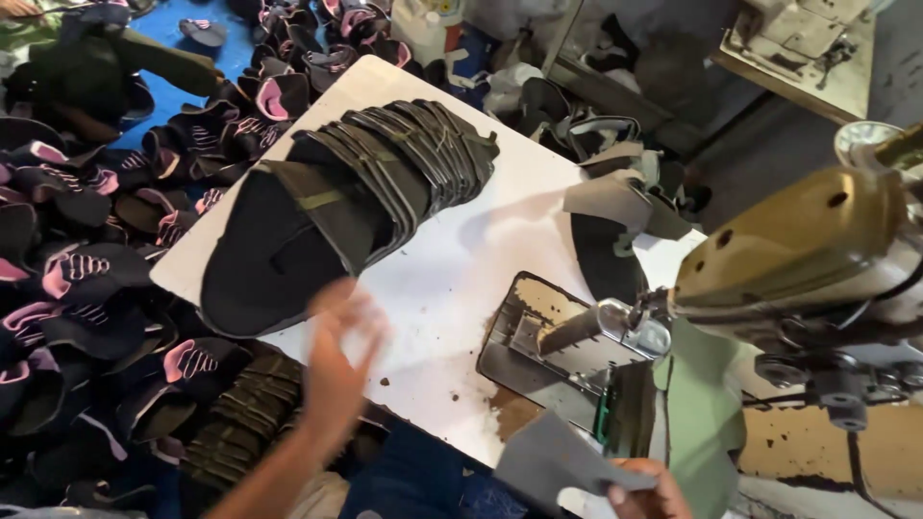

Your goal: The person uses a sewing machine to stitch a grey fabric piece onto the sole of a black slipper. After completing the sewing, they remove the slipper and proceed to sort through a pile of grey fabric pieces on the table.

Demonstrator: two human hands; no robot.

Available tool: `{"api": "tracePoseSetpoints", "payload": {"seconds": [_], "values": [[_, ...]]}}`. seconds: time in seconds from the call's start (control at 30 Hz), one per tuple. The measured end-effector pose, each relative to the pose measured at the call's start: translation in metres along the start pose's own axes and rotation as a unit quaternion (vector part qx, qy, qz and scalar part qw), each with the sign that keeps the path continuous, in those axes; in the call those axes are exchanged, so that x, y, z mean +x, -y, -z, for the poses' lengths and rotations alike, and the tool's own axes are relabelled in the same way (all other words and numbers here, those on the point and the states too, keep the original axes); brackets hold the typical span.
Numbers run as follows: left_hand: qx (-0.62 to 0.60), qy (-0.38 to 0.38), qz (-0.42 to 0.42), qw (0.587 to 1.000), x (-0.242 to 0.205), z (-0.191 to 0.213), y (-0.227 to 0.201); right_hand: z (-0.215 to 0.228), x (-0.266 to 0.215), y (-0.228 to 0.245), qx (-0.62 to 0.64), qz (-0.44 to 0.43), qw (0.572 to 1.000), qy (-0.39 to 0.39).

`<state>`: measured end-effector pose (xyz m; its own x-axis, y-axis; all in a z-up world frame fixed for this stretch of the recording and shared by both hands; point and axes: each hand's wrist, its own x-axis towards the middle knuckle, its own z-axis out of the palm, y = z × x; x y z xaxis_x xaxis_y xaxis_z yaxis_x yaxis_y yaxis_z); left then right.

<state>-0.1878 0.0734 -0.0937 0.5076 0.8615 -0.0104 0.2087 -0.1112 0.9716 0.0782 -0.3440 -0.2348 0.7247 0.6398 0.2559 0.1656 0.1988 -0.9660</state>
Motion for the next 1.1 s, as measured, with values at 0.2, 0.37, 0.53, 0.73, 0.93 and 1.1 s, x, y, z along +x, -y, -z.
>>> {"api": "tracePoseSetpoints", "payload": {"seconds": [0.2,0.37,0.53,0.73,0.93,1.1], "values": [[-0.466,-0.079,0.103,0.875,0.172,0.058,0.006,0.029,-0.004,-0.03,-0.052,-0.051,0.996,-0.054],[-0.312,-0.235,-0.153,0.908,0.11,0.014,-0.037,0.03,-0.023,-0.023,-0.122,-0.126,0.979,-0.101],[-0.193,-0.075,-0.045,0.977,-0.053,-0.052,-0.022,-0.013,-0.026,0.027,-0.217,-0.164,0.96,-0.063],[-0.314,0.081,0.142,0.935,-0.157,-0.1,0.038,-0.056,-0.043,0.074,-0.218,-0.28,0.934,-0.032],[-0.292,0.168,0.201,0.92,-0.169,-0.089,0.026,-0.089,-0.049,0.123,-0.056,-0.317,0.946,0.018],[-0.27,0.259,0.184,0.909,-0.191,-0.101,0.019,-0.117,-0.048,0.161,-0.026,-0.327,0.944,0.01]]}}
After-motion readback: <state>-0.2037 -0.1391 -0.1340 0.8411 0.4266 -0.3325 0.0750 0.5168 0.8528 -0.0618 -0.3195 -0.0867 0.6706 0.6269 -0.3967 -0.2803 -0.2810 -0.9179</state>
